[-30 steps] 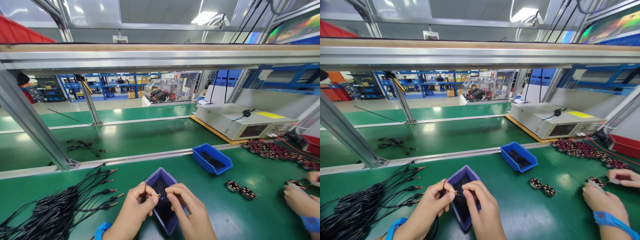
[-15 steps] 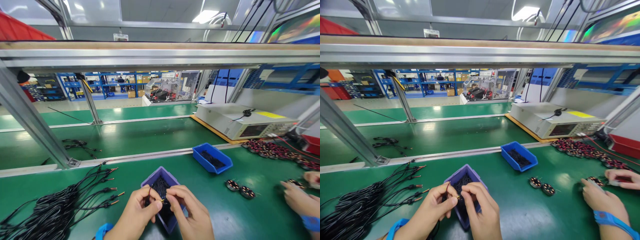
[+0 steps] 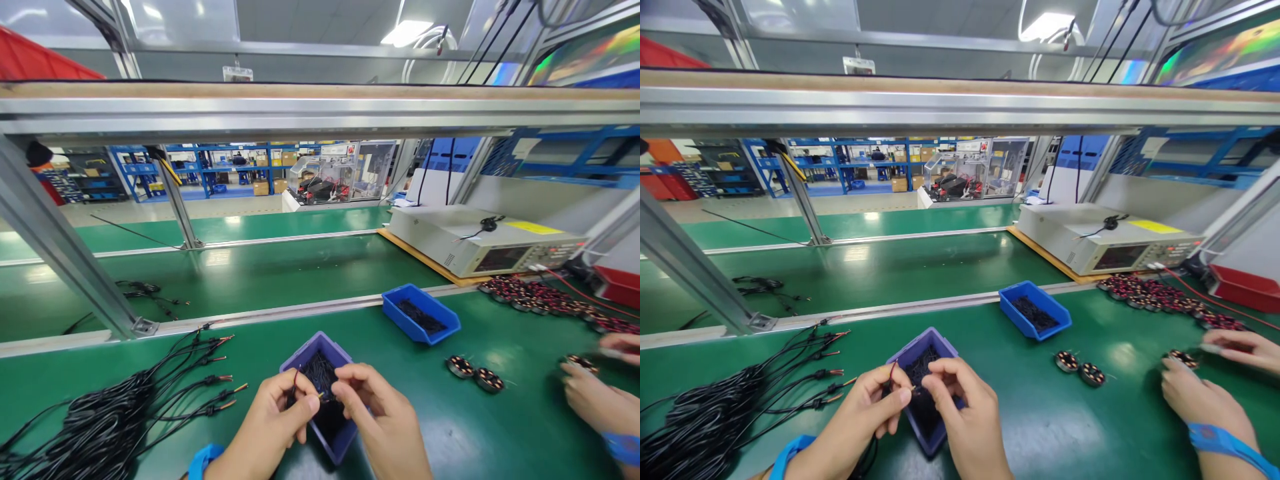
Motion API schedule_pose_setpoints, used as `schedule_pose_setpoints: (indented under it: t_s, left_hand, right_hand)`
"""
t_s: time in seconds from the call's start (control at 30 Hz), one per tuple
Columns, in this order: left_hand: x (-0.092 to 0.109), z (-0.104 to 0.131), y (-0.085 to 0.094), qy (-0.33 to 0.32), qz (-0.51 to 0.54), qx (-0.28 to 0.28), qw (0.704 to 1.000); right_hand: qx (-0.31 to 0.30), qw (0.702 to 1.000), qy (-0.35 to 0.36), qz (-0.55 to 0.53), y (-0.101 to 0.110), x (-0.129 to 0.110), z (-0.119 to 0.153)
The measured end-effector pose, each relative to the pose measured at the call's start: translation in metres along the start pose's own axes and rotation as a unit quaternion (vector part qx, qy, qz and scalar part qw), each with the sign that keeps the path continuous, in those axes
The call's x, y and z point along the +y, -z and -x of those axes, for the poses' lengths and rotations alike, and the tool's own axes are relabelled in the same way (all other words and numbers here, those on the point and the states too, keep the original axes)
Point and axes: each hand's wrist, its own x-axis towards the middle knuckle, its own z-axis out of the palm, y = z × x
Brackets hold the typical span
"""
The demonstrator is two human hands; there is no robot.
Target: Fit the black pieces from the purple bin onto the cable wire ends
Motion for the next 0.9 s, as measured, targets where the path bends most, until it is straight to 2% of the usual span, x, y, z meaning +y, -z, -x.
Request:
schedule_pose_setpoints:
  t_s: [0.1,0.3,0.6,0.77,0.9]
  left_hand:
    - [0.0,0.001,0.0,0.007,-0.004,-0.004,1.0]
    - [0.0,0.002,-0.001,-0.004,0.005,-0.022,1.0]
    - [0.003,0.004,-0.001,-0.012,0.011,-0.017,1.0]
    - [0.0,0.003,-0.001,-0.01,0.007,-0.013,1.0]
    - [-0.001,-0.002,0.002,-0.015,0.016,0.004,1.0]
  right_hand:
    - [0.053,0.998,0.019,-0.024,-0.001,-0.001,0.0]
    - [-0.003,1.0,0.029,-0.012,-0.003,-0.009,0.007]
    - [-0.009,0.999,0.037,0.006,-0.003,-0.006,0.008]
    - [-0.051,0.998,0.029,0.032,-0.003,-0.007,0.006]
    - [-0.115,0.989,0.077,0.061,0.001,-0.013,-0.004]
